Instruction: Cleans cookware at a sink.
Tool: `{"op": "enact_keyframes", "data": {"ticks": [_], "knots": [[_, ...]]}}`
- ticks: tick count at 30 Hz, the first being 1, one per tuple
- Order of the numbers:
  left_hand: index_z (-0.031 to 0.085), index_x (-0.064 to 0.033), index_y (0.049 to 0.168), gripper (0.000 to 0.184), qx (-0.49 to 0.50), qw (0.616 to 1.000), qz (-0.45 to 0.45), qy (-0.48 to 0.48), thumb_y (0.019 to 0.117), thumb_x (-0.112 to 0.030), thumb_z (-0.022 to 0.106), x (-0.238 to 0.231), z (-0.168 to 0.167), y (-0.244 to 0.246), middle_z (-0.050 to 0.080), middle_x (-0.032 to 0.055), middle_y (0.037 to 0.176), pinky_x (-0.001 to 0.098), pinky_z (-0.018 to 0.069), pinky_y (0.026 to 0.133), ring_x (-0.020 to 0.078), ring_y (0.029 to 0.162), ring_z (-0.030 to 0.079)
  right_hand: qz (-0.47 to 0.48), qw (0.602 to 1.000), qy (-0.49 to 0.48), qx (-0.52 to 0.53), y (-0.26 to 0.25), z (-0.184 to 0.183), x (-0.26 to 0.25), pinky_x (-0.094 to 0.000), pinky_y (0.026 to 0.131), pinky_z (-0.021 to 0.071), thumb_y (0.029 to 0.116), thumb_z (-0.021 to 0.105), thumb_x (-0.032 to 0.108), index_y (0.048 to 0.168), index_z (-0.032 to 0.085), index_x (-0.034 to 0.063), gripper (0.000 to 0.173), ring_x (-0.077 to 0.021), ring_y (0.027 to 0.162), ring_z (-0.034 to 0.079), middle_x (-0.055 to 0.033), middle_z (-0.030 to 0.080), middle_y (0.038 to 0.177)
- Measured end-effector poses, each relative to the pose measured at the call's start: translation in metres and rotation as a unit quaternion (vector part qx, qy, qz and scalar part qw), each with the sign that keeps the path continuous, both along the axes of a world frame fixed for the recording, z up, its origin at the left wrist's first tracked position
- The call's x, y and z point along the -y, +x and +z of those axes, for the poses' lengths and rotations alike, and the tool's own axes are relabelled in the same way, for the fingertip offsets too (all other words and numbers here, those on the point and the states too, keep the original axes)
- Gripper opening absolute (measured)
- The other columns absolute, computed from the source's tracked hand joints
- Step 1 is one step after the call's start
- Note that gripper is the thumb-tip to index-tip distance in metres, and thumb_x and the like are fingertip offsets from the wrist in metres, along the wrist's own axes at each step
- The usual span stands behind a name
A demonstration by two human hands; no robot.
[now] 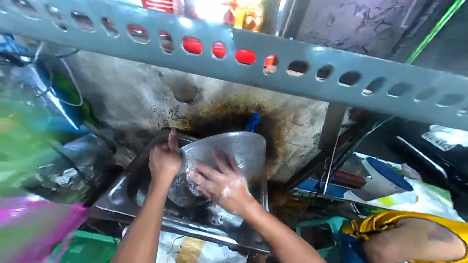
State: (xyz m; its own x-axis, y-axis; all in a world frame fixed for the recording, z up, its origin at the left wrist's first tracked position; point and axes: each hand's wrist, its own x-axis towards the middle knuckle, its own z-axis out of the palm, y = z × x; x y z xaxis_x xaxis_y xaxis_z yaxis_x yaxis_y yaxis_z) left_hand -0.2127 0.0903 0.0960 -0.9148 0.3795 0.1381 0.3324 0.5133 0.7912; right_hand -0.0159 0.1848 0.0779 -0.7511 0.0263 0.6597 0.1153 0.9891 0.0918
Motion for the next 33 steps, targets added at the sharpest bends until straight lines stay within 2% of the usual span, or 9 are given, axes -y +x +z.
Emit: {"op": "enact_keyframes", "data": {"ticks": [4, 6, 11, 15, 17, 21, 27, 31, 33], "knots": [[0.060, -0.0061, 0.070, 0.090, 0.011, 1.000, -0.005, 0.014, 0.0959, -0.080, 0.015, 0.007, -0.004, -0.003, 0.062, 0.0184, 0.071, 0.0656, 0.0500, 0.068, 0.0394, 0.075, 0.065, -0.060, 0.985, -0.137, -0.083, 0.036, -0.004, -0.079, -0.0696, 0.125, 0.0125, 0.1067, 0.044, 0.036, 0.144, 0.063, 0.0258, 0.043, -0.0342, 0.155, 0.028, -0.0012, 0.047, 0.159], [0.062, -0.0065, 0.072, 0.092, 0.012, 1.000, 0.002, 0.011, 0.0955, -0.081, 0.014, 0.009, -0.003, 0.003, 0.064, 0.0184, 0.073, 0.0656, 0.0505, 0.070, 0.0393, 0.078, 0.066, -0.057, 0.982, -0.139, -0.115, 0.032, 0.001, -0.088, -0.0683, 0.126, 0.0143, 0.1062, 0.045, 0.031, 0.141, 0.065, 0.0194, 0.042, -0.0365, 0.153, 0.032, -0.0073, 0.048, 0.158], [0.068, -0.0052, 0.076, 0.091, -0.022, 1.000, -0.020, -0.002, 0.0993, -0.076, 0.014, 0.007, -0.004, 0.028, 0.068, 0.0203, 0.078, 0.0659, 0.0518, 0.073, 0.0416, 0.086, 0.069, -0.057, 0.998, 0.018, -0.015, -0.012, 0.027, 0.002, -0.0648, 0.121, 0.0281, 0.1016, 0.058, 0.044, 0.136, 0.067, 0.0391, 0.036, -0.0316, 0.149, 0.041, 0.0071, 0.058, 0.149], [0.066, -0.0049, 0.073, 0.090, -0.007, 1.000, 0.005, 0.015, 0.1004, -0.074, 0.016, 0.021, -0.008, 0.021, 0.067, 0.0199, 0.076, 0.0647, 0.0515, 0.071, 0.0415, 0.084, 0.069, -0.109, 0.989, -0.094, -0.035, 0.028, 0.028, -0.094, -0.0710, 0.124, 0.0124, 0.1078, 0.037, 0.039, 0.150, 0.056, 0.0225, 0.049, -0.0380, 0.156, 0.024, -0.0052, 0.039, 0.164], [0.063, -0.0049, 0.071, 0.089, 0.007, 0.999, 0.020, 0.031, 0.1003, -0.074, 0.015, 0.022, -0.009, 0.014, 0.065, 0.0199, 0.073, 0.0647, 0.0503, 0.069, 0.0412, 0.080, 0.067, -0.083, 0.993, -0.078, -0.036, 0.025, 0.026, -0.085, -0.0684, 0.125, 0.0120, 0.1087, 0.034, 0.042, 0.152, 0.053, 0.0204, 0.052, -0.0383, 0.156, 0.023, -0.0092, 0.036, 0.165], [0.064, -0.0053, 0.072, 0.090, 0.007, 1.000, 0.002, 0.014, 0.1002, -0.074, 0.012, 0.017, -0.007, 0.012, 0.066, 0.0201, 0.076, 0.0659, 0.0504, 0.070, 0.0423, 0.084, 0.068, -0.038, 0.999, 0.016, 0.000, -0.005, 0.022, -0.004, -0.0682, 0.121, 0.0243, 0.1023, 0.055, 0.044, 0.136, 0.068, 0.0362, 0.037, -0.0353, 0.151, 0.037, 0.0032, 0.057, 0.151], [0.062, -0.0045, 0.069, 0.091, 0.018, 0.999, 0.028, 0.022, 0.1001, -0.074, 0.012, 0.024, -0.008, 0.013, 0.066, 0.0205, 0.075, 0.0650, 0.0508, 0.071, 0.0417, 0.083, 0.068, -0.041, 0.985, -0.154, -0.071, 0.022, 0.018, -0.092, -0.0593, 0.129, 0.0127, 0.1083, 0.036, 0.032, 0.148, 0.057, 0.0103, 0.050, -0.0339, 0.156, 0.027, -0.0125, 0.041, 0.163], [0.058, -0.0065, 0.064, 0.090, -0.003, 1.000, 0.023, 0.014, 0.0997, -0.075, 0.012, 0.021, -0.014, 0.017, 0.063, 0.0181, 0.067, 0.0635, 0.0504, 0.063, 0.0393, 0.073, 0.067, -0.002, 0.999, -0.051, -0.015, -0.006, 0.023, -0.018, -0.0656, 0.124, 0.0219, 0.1030, 0.054, 0.045, 0.135, 0.069, 0.0359, 0.036, -0.0361, 0.153, 0.033, 0.0015, 0.052, 0.156], [0.065, -0.0058, 0.072, 0.083, 0.023, 0.999, -0.012, 0.028, 0.1031, -0.069, 0.022, 0.017, -0.009, 0.029, 0.065, 0.0175, 0.072, 0.0625, 0.0530, 0.067, 0.0375, 0.076, 0.068, 0.023, 0.991, -0.128, -0.034, 0.022, 0.030, -0.056, -0.0509, 0.128, 0.0248, 0.1044, 0.052, 0.034, 0.142, 0.064, 0.0186, 0.042, -0.0276, 0.154, 0.033, -0.0027, 0.049, 0.158]]}}
